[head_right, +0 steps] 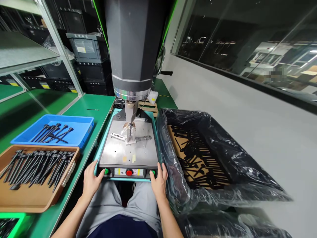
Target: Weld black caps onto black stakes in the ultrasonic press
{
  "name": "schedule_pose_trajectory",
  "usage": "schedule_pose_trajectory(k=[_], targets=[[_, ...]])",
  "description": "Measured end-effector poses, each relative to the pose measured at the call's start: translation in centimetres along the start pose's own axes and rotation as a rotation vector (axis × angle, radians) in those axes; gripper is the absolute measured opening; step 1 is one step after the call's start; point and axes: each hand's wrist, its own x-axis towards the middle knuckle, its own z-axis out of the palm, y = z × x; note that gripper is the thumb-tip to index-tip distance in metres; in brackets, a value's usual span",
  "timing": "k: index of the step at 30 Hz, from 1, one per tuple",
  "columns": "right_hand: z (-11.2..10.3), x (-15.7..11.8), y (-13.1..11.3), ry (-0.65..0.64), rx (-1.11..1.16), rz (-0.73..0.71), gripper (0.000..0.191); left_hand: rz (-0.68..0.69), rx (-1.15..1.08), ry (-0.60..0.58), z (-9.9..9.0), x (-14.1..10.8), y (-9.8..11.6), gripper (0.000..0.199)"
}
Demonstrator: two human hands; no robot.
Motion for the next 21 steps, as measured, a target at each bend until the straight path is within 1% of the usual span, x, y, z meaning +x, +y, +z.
schedule_pose_trajectory(k=[1, 2, 4, 6, 8, 12, 17, 21], targets=[[0.2, -0.5, 0.5, -0.023, 0.010, 0.025, 0.062, -0.005, 0.031, 0.000, 0.1, -0.5, -0.8, 0.066], [0.4, -0.9, 1.0, -0.047, 0.026, 0.042, 0.064, -0.021, 0.034, -0.024, 0.3, -0.8, -1.4, 0.069], [0.6, -1.3, 1.6, -0.078, 0.049, 0.051, 0.066, -0.057, -0.009, -0.101, 0.8, -1.2, -2.6, 0.073], [0.5, -1.4, 2.0, -0.097, 0.058, 0.040, 0.067, -0.076, -0.050, -0.146, 1.3, -1.2, -3.4, 0.073], [0.2, -1.4, 2.2, -0.121, 0.067, 0.024, 0.066, -0.087, -0.063, -0.152, 1.6, -1.1, -3.8, 0.073], [0.2, -1.4, 2.4, -0.110, 0.079, 0.016, 0.065, -0.131, -0.091, -0.172, 1.2, -0.4, -3.8, 0.073], [0.7, -1.6, 2.2, -0.067, 0.076, 0.039, 0.064, -0.169, -0.085, -0.154, 0.8, 0.2, -3.1, 0.069], [0.7, -1.7, 2.4, -0.108, 0.072, 0.040, 0.066, -0.155, -0.093, -0.155, 0.8, 0.0, -3.1, 0.068]])
